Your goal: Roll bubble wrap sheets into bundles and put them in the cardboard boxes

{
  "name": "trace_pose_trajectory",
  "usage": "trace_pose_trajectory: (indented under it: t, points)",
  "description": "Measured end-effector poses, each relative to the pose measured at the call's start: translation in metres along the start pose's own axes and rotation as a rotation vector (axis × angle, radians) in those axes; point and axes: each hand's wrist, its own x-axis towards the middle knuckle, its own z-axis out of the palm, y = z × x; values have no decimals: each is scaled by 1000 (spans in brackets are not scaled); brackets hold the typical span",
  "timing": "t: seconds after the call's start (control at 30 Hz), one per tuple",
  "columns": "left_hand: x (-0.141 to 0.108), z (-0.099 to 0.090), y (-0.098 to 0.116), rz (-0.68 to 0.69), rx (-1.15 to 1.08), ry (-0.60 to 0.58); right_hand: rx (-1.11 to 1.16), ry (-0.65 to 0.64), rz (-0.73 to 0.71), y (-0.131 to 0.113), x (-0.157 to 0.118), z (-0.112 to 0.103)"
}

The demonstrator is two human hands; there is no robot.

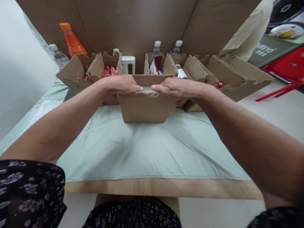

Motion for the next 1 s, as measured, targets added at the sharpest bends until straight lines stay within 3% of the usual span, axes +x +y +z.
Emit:
trace_pose_trajectory:
  t: [0.13,0.23,0.33,0.47,0.6,0.7,0.77,0.83,0.93,1.0]
  points:
    - [16,4,-1,-24,-6,-68,-21,-51,96,-3,2,1]
    - [8,2,-1,-5,4,0,39,-28,-5,8,-2,4]
    - [-11,0,-1,25,-56,206,144,218,-147,20,-13,14]
    - [-29,0,-7,76,-130,401,270,669,-179,21,-44,35]
    - [-19,9,-20,151,-86,292,450,971,-144,19,-82,64]
    - [-10,16,-25,155,-68,183,527,1080,-53,26,-105,88]
    - [-14,19,-22,147,-62,196,557,1108,10,36,-117,104]
    - [-26,24,-19,190,-70,304,579,1108,68,47,-127,117]
    - [-52,44,-27,254,-166,718,591,1054,155,62,-139,131]
    - [-64,67,-43,181,-297,967,589,972,201,71,-141,137]
